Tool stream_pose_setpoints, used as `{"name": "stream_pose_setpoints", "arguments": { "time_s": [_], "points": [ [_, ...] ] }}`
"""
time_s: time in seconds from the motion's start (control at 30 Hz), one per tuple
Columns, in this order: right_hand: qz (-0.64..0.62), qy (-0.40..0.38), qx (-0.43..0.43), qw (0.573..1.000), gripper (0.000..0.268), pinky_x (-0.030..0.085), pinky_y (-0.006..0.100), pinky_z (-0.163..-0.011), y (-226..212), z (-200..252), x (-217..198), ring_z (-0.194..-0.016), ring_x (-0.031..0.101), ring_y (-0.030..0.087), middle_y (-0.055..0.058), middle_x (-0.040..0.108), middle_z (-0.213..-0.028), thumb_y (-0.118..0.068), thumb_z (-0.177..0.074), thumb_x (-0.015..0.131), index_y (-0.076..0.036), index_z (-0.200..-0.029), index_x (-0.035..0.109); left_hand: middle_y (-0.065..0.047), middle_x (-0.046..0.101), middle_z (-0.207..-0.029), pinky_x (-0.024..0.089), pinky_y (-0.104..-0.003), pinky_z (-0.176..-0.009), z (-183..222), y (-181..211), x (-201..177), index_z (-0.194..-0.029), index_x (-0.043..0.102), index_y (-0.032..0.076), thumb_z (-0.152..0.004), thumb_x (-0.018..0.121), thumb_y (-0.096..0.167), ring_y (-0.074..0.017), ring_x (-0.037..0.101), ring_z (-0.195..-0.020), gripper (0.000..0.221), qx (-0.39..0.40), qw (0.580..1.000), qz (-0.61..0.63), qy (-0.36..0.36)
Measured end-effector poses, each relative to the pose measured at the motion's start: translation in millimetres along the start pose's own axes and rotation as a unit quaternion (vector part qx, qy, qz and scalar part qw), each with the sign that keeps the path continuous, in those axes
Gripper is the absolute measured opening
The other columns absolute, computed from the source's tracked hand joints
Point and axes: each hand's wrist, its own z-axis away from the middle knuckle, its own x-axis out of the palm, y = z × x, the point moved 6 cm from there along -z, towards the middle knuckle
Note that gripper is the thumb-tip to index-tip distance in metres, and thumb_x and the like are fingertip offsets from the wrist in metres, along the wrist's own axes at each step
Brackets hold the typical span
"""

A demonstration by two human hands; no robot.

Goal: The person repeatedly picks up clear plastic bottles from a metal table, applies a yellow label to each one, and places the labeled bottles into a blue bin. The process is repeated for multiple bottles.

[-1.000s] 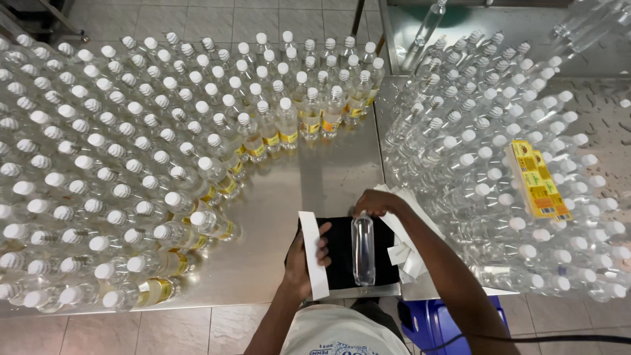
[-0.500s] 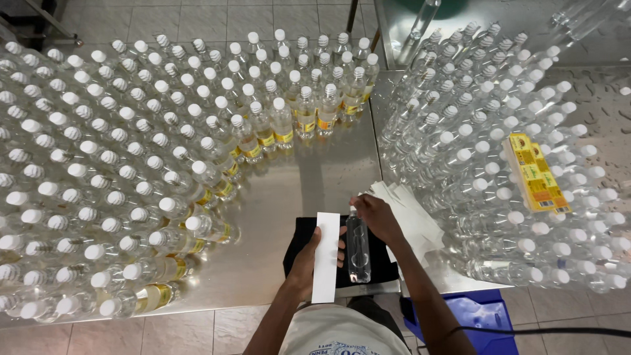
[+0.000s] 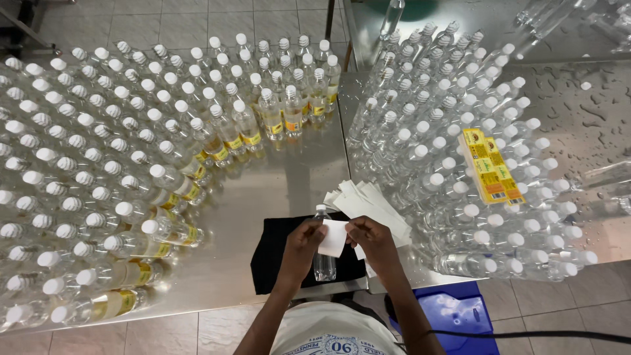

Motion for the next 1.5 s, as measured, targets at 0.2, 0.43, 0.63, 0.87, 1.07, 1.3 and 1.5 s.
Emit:
{"name": "stream_pose_setpoints", "arguments": {
  "time_s": [0.2, 0.43, 0.63, 0.87, 1.07, 1.3, 1.5],
  "points": [
    [-0.110, 0.006, -0.029, 0.994, 0.025, 0.059, 0.044, -0.085, -1.9, 10.2, -32.7, -0.078, 0.068, 0.024, 0.019, 0.073, -0.081, -0.015, -0.108, 0.070, 0.005, -0.115, 0.082, -0.013, 0.070, -0.097, 0.058, -0.044, -0.093, 8.4, 4.8, 52.8, -0.123, 0.079, 0.003, -0.108, 0.072, 0.043, -0.0228, 0.069, -0.096, 0.044, -0.035, 0.999, 0.032, -0.024],
    [-0.234, -0.069, 0.012, 0.970, 0.020, 0.062, 0.043, -0.084, 29.5, 11.3, -52.1, -0.083, 0.073, 0.025, 0.017, 0.072, -0.081, -0.012, -0.106, 0.068, 0.006, -0.110, 0.078, -0.013, 0.069, -0.108, 0.053, -0.040, -0.094, 21.7, 18.6, 86.0, -0.137, 0.072, 0.000, -0.105, 0.075, 0.033, -0.0223, 0.065, -0.108, 0.046, -0.012, 0.999, 0.029, 0.029],
    [-0.218, -0.018, -0.017, 0.976, 0.019, 0.059, 0.041, -0.078, -4.9, 31.3, -70.0, -0.074, 0.071, 0.028, 0.017, 0.072, -0.079, -0.013, -0.099, 0.074, 0.005, -0.102, 0.077, -0.004, 0.072, -0.123, 0.057, -0.036, -0.104, 53.1, 56.8, 117.5, -0.118, 0.079, 0.014, -0.106, 0.068, 0.016, -0.0218, 0.071, -0.120, 0.016, 0.249, 0.942, -0.202, 0.098],
    [-0.143, -0.016, -0.120, 0.982, 0.017, 0.056, 0.034, -0.080, -29.6, 51.2, -94.9, -0.077, 0.069, 0.018, 0.009, 0.071, -0.079, -0.017, -0.099, 0.074, 0.000, -0.097, 0.077, -0.008, 0.078, -0.122, 0.065, -0.033, -0.090, 57.8, 47.4, 153.3, -0.125, 0.077, 0.010, -0.105, 0.071, 0.022, -0.0210, 0.080, -0.108, 0.024, 0.240, 0.958, -0.153, 0.039],
    [-0.173, 0.032, -0.139, 0.974, 0.017, 0.060, 0.035, -0.086, -10.3, 56.9, -113.8, -0.085, 0.069, 0.016, 0.005, 0.067, -0.085, -0.021, -0.106, 0.066, -0.004, -0.104, 0.069, -0.008, 0.068, -0.144, 0.054, -0.039, -0.110, 47.3, 25.9, 155.0, -0.139, 0.067, 0.012, -0.107, 0.063, 0.035, -0.0246, 0.065, -0.136, 0.040, 0.159, 0.976, -0.147, 0.013],
    [-0.364, 0.127, -0.079, 0.919, 0.013, 0.065, 0.046, -0.093, 32.1, 42.0, -141.8, -0.110, 0.076, 0.026, 0.013, 0.078, -0.117, -0.022, -0.112, 0.061, -0.011, -0.119, 0.060, -0.019, 0.072, -0.131, 0.065, -0.045, -0.105, 59.7, -33.4, 112.7, -0.146, 0.062, 0.002, -0.092, 0.077, 0.001, -0.0334, 0.071, -0.129, 0.056, -0.120, 0.964, 0.204, 0.120],
    [-0.063, 0.250, -0.074, 0.963, 0.061, 0.059, 0.039, -0.106, 13.6, 62.2, -139.2, -0.148, 0.060, 0.027, 0.010, 0.060, -0.156, -0.041, -0.095, 0.072, -0.012, -0.146, 0.055, -0.016, 0.082, -0.112, 0.069, -0.038, -0.095, 65.5, -17.6, 94.1, -0.130, 0.072, -0.004, -0.091, 0.082, 0.009, -0.0263, 0.079, -0.100, 0.042, -0.044, 0.961, 0.121, 0.243]
  ]
}}
